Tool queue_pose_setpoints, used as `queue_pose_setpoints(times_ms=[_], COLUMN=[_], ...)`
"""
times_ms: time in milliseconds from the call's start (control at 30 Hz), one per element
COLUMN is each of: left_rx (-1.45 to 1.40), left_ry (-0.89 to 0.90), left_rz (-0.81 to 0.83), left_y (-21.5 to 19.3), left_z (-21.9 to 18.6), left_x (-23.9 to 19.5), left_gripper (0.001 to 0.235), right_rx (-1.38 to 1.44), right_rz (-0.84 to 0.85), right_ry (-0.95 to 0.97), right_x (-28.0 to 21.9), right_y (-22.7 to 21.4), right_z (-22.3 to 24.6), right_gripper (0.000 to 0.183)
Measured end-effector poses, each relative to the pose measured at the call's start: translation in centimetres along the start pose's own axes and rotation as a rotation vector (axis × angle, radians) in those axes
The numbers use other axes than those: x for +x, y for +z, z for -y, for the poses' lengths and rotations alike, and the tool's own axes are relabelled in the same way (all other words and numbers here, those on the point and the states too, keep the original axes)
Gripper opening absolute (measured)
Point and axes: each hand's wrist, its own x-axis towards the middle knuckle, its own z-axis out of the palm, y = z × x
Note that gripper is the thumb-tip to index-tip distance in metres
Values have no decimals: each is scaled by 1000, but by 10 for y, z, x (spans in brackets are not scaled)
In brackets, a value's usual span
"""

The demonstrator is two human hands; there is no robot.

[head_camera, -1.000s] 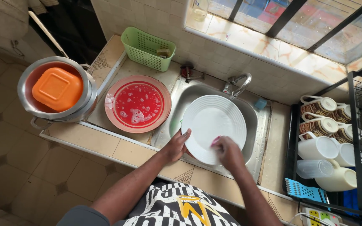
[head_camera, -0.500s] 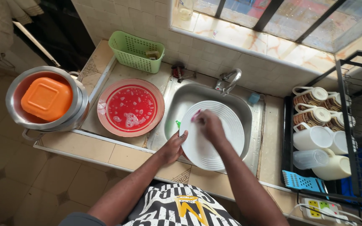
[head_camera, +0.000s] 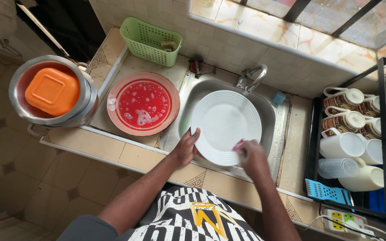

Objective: Washing and rinsing plates in a kitchen sink using a sponge

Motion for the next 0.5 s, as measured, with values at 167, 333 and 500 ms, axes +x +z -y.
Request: queue_pose_setpoints(times_ms=[167, 333, 500], left_rx=[-66, -86, 2], left_ry=[10, -32, -122], left_rz=[-1, 16, 1], left_y=[-3, -23, -53], left_z=[8, 26, 53], left_x=[4, 21, 49], left_gripper=[50, 47, 47], right_rx=[238, 910, 1627], right_rz=[-372, -452, -302], right_ry=[182, 343, 446], right_x=[12, 17, 19], right_y=[-18, -24, -29], right_z=[-26, -30, -27], right_gripper=[9, 17, 27])
